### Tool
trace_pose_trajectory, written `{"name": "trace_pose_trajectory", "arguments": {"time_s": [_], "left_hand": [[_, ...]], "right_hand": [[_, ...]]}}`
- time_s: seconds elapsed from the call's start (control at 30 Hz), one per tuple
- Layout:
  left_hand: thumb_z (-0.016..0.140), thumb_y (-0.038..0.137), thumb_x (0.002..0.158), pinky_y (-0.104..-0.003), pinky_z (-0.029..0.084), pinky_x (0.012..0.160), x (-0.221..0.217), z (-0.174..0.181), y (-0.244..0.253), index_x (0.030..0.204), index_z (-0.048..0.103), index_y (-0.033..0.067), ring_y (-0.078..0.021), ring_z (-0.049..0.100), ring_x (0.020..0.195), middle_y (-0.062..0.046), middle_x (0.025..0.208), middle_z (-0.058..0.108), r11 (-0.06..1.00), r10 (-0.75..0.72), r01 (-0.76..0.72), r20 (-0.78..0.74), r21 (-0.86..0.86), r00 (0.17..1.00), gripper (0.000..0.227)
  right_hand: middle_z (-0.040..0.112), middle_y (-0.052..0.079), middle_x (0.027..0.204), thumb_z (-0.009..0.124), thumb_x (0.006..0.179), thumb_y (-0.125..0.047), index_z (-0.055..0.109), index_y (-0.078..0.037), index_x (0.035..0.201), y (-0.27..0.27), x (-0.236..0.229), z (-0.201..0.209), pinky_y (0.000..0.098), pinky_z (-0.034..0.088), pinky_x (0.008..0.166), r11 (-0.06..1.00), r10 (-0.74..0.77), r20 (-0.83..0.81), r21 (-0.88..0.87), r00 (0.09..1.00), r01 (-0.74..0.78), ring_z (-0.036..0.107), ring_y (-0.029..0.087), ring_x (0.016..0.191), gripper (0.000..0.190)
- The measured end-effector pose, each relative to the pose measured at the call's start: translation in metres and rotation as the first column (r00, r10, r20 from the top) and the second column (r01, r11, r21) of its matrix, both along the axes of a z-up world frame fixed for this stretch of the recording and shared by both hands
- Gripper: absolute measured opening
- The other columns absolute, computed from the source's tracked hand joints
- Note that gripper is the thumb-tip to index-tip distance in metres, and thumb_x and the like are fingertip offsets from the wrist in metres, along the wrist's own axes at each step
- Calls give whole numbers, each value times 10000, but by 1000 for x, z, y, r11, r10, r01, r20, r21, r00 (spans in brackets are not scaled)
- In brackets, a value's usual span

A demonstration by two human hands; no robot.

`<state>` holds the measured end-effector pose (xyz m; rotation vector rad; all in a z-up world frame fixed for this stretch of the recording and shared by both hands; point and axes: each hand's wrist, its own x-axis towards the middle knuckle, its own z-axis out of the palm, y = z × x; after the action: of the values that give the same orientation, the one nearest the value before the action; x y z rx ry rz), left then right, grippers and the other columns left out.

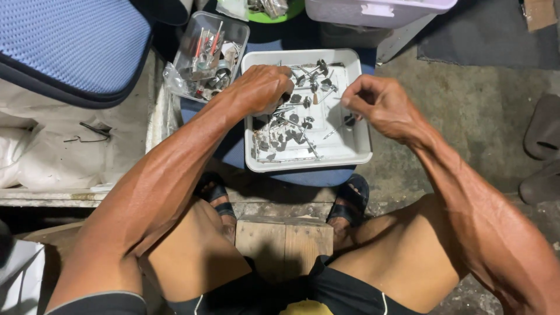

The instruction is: Sorting and inspecting small metal fasteners from a white tray into other containers

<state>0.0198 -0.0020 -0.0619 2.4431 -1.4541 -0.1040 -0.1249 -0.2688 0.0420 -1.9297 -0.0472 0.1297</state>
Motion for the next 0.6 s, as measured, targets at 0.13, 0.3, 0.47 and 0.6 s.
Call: {"name": "trace_pose_trajectory", "arguments": {"time_s": [0.13, 0.3, 0.47, 0.6], "left_hand": [[757, 133, 799, -587, 596, 735, 9, -12, -6, 905, 783, 142, -436, 716, 787, -94, 1022, 698, 1000, 9, -9, 21, 4, 1000, 110], [692, 45, 968, -259, 642, 630, -18, 69, -9, 964, 778, 73, -201, 767, 763, -123, 979, 790, 949, 202, -298, -524, -105, 827, 91], [774, 14, 903, -223, 629, 694, -29, 90, -8, 833, 693, 103, -127, 692, 731, -44, 909, 742, 865, 132, -442, -740, -240, 660, 139], [773, -16, 865, -226, 633, 708, -33, 91, -13, 833, 698, 110, -125, 693, 736, -34, 916, 739, 862, 120, -452, -776, -228, 619, 150]], "right_hand": [[625, 69, 690, 738, 952, -46, 758, -52, 996, 9, -3, 7, 266, 478, 613, 986, 83, 12, -146, 996, -81, 562, 118, 628, 48], [608, -43, 787, 714, 1022, -269, 730, -133, 1006, 16, -1, 18, 250, 406, 603, 943, 173, -42, -280, 984, -178, 469, 67, 644, 138], [667, 14, 948, 729, 1008, -147, 735, -76, 1055, 20, 1, 19, 218, 473, 627, 957, 229, 49, -192, 972, -216, 568, 88, 739, 85], [615, 9, 932, 713, 1027, -129, 744, -84, 1063, 27, 3, 18, 235, 385, 594, 966, 212, 105, -172, 972, -192, 483, 74, 690, 66]]}}
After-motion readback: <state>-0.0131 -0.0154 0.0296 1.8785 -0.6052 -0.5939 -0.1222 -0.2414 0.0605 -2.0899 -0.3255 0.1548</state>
